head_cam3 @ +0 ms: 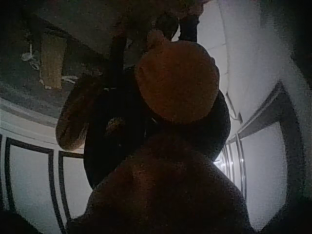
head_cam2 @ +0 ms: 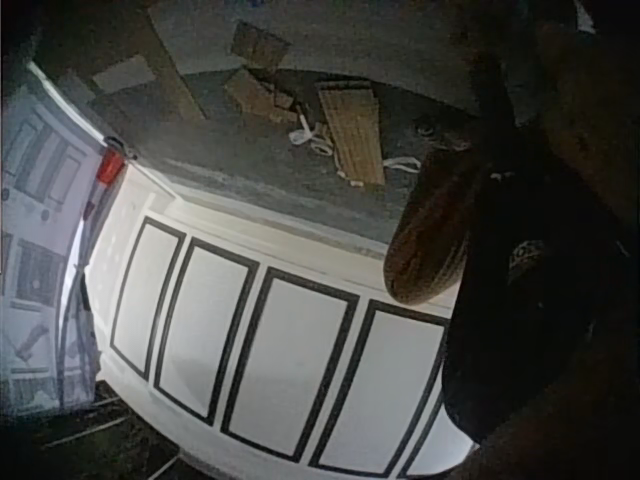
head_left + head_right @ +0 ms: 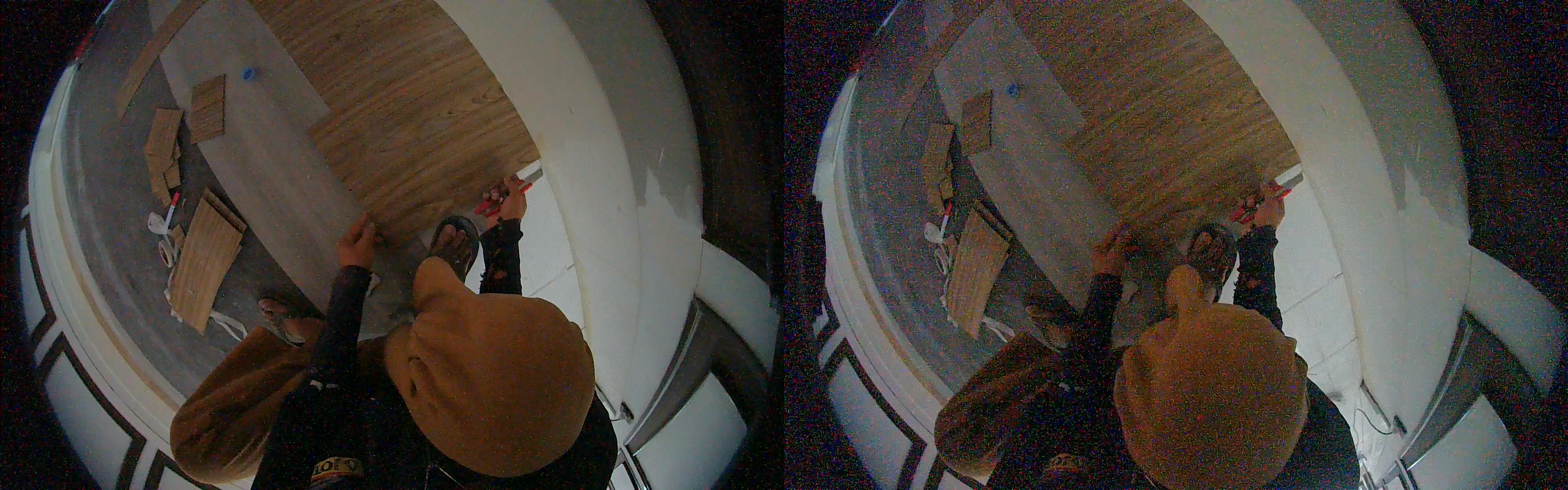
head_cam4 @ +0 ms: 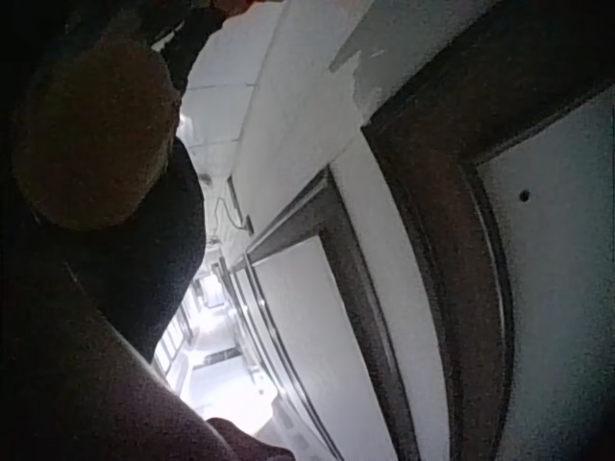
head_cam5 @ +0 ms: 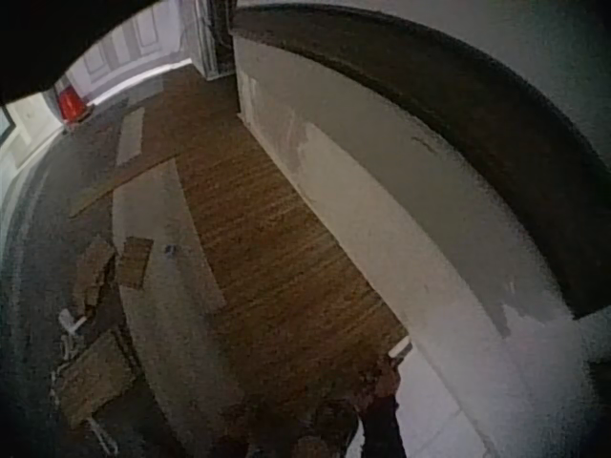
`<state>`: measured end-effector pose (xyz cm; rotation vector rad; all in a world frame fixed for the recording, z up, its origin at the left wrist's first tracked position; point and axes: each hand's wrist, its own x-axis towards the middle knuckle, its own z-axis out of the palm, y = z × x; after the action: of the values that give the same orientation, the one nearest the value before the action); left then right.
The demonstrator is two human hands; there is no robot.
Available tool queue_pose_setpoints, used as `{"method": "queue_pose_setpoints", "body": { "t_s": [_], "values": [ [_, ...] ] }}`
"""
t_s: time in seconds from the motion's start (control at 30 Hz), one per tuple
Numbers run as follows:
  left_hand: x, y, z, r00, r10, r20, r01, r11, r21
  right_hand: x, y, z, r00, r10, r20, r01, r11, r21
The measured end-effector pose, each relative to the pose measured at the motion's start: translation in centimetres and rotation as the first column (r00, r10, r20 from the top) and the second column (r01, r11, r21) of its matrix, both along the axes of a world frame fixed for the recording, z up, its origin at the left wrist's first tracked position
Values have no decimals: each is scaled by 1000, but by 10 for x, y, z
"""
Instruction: The person lays wood-patterned tiles on a white floor, using a square and a utility knife to measure and cut tiles to fit along the wall.
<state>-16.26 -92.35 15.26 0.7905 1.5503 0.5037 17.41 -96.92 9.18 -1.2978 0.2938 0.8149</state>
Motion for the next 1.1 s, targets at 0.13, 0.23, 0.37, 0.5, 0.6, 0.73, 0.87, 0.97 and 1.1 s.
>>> {"method": "queue_pose_setpoints", "body": {
  "t_s": [0.13, 0.23, 0.37, 0.5, 0.6, 0.73, 0.87, 0.97, 1.1],
  "values": [
    [-8, -1, -8, 999, -25, -32, 27, 998, 50, -9, 3, 4, 998, -13, -62, 18, 997, 80],
    [-10, -1, -17, 966, -192, -171, 214, 969, 121, -2, 3, -2, 1000, -21, 19, 20, 999, 34],
    [-23, -6, -46, 928, -262, -265, 358, 822, 442, -11, 2, 6, 1000, -11, 10, 10, 991, 136],
    [-35, -2, -42, 996, -76, -41, 77, 997, 26, -41, 22, 56, 997, -61, 40, 58, 996, 67],
    [-8, 5, -2, 845, 182, -503, 72, 893, 444, -47, 28, 99, 997, -33, 66, 22, 987, 162],
    [-7, 36, 78, 870, 172, -462, 289, 580, 761, -65, 70, 172, 965, 212, 152, -245, 936, 254],
    [5, 72, 143, 999, -8, -39, 34, 694, 720, -63, 135, 234, 604, 750, 269, -791, 607, 84],
    [-34, 84, 124, 957, 204, 206, -290, 707, 645, -90, 187, 291, -77, 598, 798, -897, 308, -317],
    [-100, 72, 55, 717, 588, 374, -697, 618, 363, -134, 219, 264, -411, 356, 839, -856, 167, -490]
  ]
}}
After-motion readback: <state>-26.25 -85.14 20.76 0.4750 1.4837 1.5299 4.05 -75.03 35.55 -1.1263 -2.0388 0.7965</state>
